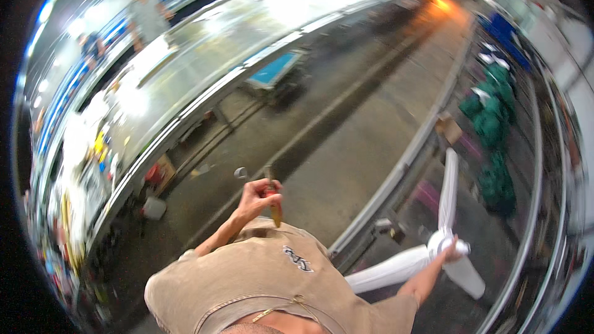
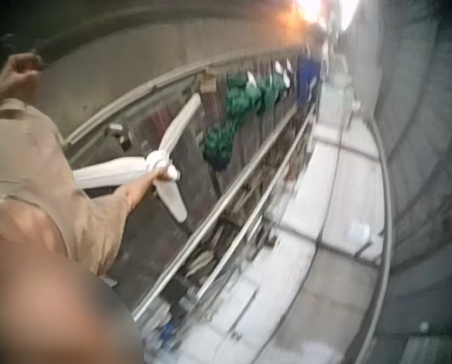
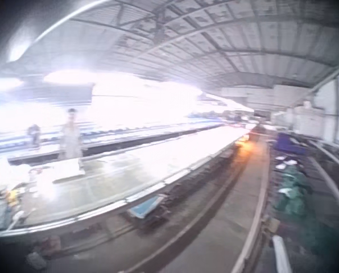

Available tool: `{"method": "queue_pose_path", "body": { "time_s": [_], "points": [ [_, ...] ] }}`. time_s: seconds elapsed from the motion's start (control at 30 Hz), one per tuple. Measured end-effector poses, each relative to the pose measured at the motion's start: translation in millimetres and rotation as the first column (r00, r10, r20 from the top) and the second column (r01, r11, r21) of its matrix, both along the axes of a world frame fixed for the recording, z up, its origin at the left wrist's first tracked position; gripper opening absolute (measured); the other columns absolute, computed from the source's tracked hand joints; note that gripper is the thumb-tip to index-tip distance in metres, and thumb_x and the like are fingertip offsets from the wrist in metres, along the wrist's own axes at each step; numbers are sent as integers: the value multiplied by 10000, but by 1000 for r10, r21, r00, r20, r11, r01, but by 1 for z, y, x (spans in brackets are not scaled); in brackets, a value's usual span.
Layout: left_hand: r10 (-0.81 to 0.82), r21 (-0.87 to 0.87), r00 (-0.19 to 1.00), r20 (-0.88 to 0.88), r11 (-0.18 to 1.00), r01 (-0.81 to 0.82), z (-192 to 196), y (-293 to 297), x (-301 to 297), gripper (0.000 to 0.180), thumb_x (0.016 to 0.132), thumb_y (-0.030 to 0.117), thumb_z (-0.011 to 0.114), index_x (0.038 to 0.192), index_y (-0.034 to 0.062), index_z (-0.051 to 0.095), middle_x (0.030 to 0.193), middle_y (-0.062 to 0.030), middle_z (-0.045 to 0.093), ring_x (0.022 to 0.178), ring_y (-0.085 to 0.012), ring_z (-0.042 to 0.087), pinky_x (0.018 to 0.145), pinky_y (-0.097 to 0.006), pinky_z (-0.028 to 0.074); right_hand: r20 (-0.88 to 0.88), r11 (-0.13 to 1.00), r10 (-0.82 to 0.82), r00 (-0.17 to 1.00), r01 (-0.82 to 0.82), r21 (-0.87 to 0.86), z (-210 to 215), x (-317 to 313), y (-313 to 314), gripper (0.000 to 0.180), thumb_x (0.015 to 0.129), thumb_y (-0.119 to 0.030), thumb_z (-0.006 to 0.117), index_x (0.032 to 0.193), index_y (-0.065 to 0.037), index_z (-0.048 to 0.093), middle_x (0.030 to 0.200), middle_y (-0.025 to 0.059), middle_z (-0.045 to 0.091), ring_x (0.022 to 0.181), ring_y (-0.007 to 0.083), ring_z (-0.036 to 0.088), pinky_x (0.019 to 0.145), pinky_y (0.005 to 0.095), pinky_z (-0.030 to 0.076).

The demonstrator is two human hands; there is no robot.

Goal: The person assembles a white ceiling fan by attaching the power cord and securing the blades to the motor housing. They use pliers to tighten the cord and a wrench to fasten the blade screws, then place the completed fan on the conveyor.

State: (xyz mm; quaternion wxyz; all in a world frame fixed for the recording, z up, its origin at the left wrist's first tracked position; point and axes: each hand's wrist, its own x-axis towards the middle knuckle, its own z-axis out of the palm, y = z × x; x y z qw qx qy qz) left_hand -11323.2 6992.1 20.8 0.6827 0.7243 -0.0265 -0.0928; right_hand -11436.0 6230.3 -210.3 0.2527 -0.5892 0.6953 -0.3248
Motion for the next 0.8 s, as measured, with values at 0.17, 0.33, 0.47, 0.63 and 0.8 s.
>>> {"method": "queue_pose_path", "body": {
  "time_s": [0.17,0.33,0.47,0.63,0.8],
  "points": [
    [51,-51,998,-21,997,-52,-17,2,-7,215,905,115,806,1073,22,707,784,76,601,703,-15,527,635,-202,428,-110,991,-115,987,122,58,-31,5,7,1241,635,-718,880,1379,194,489,1368,322,589,1290,489,572,1106,545,450],
    [39,-177,999,-38,983,-46,-33,11,-3,202,916,78,805,1081,18,705,787,81,614,691,-8,537,628,-196,429,496,822,552,671,-538,-188,35,53,217,512,972,-317,728,1306,42,580,1167,229,713,1135,310,679,1043,445,500],
    [-56,-90,997,-56,995,51,-23,11,3,200,911,66,797,1081,24,700,802,84,621,701,-3,534,637,-188,432,925,-157,155,-347,-933,-324,114,82,429,727,967,-226,775,1559,-62,387,1431,167,604,1325,278,568,1111,437,493],
    [-228,-54,968,-101,973,223,5,7,4,272,876,95,848,1090,14,701,794,86,630,705,-8,534,638,-204,452,840,-547,378,-390,-826,-138,151,82,568,1182,826,-157,907,1693,-169,104,1602,175,408,1454,277,450,1169,455,435],
    [-271,188,962,-34,944,273,1,28,3,273,866,121,870,1074,29,720,776,91,600,687,-8,480,601,-205,424,664,-599,484,-569,-769,-222,146,75,617,1074,848,-22,788,1685,-119,122,1530,117,449,1369,229,497,1093,387,460]
  ]
}}
